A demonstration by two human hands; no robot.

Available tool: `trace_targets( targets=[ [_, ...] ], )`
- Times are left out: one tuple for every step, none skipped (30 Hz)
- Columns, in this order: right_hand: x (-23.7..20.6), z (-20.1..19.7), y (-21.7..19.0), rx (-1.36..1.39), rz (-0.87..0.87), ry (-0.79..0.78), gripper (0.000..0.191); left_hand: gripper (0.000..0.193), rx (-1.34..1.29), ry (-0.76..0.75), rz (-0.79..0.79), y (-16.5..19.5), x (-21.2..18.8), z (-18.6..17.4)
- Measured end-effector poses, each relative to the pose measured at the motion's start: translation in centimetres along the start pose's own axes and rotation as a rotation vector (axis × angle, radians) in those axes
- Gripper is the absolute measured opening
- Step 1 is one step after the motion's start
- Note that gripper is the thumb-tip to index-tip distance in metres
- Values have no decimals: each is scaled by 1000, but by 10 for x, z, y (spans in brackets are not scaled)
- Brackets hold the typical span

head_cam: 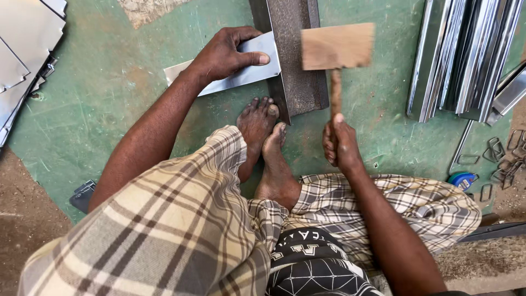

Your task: The person sits on the floor and repeatedly bends rectangular metal sheets into a U-shape using a wooden mallet and a metal bar as an anvil. They hold the sheet with one hand and strike it with the mallet to form the bend, then place the finished pieces aside.

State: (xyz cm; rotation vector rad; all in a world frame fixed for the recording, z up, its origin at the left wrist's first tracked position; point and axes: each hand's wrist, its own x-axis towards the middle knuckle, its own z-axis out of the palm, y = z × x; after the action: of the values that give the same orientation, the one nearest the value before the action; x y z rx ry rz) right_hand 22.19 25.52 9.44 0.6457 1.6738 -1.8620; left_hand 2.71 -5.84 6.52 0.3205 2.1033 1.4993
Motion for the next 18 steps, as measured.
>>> trace_targets(
  targets=[
    [-4,0,0,-5,-59,48,62,60,7,5,-12,0,0,0],
    [-8,1,0,75,-183,45,62,58,18,10,-2,0,0,0],
    [-11,2,0,155,-290,41,62,57,20,10,-5,-1,0,1],
    [-13,3,0,241,-383,43,62,56,19,-1,-21,0,-1,1],
    [-14,5,0,306,-403,37,62,57,3,-9,-16,0,-1,1],
    [-14,7,0,369,-451,24,62,58,0,-7,11,0,-1,1],
    [-14,9,-1,429,-515,6,63,59,2,1,53,1,-1,1],
    [-13,10,-1,412,-466,18,62,59,-8,-1,49,1,-1,1],
    [-12,12,-1,394,-399,35,61,59,-27,-7,31,2,-1,1],
    [-12,13,-2,374,-344,47,60,59,-43,-8,22,2,0,1],
    [-11,13,-2,304,-193,-13,60,58,-11,-4,20,3,0,0],
    [-11,13,-3,238,-27,-72,60,58,17,-5,4,3,1,0],
    [-12,13,-4,175,137,-130,60,58,47,-11,-11,3,1,0],
    [-13,13,-6,90,89,-47,61,60,63,-15,1,3,2,1],
    [-15,14,-7,-5,29,29,61,61,80,-3,22,3,2,1],
    [-17,14,-8,-107,-25,99,62,63,90,16,35,3,2,2],
    [-20,15,-10,-168,-206,102,61,63,82,23,12,3,1,2],
    [-22,16,-12,-217,-378,107,60,62,79,17,-18,3,1,3]
  ],
)
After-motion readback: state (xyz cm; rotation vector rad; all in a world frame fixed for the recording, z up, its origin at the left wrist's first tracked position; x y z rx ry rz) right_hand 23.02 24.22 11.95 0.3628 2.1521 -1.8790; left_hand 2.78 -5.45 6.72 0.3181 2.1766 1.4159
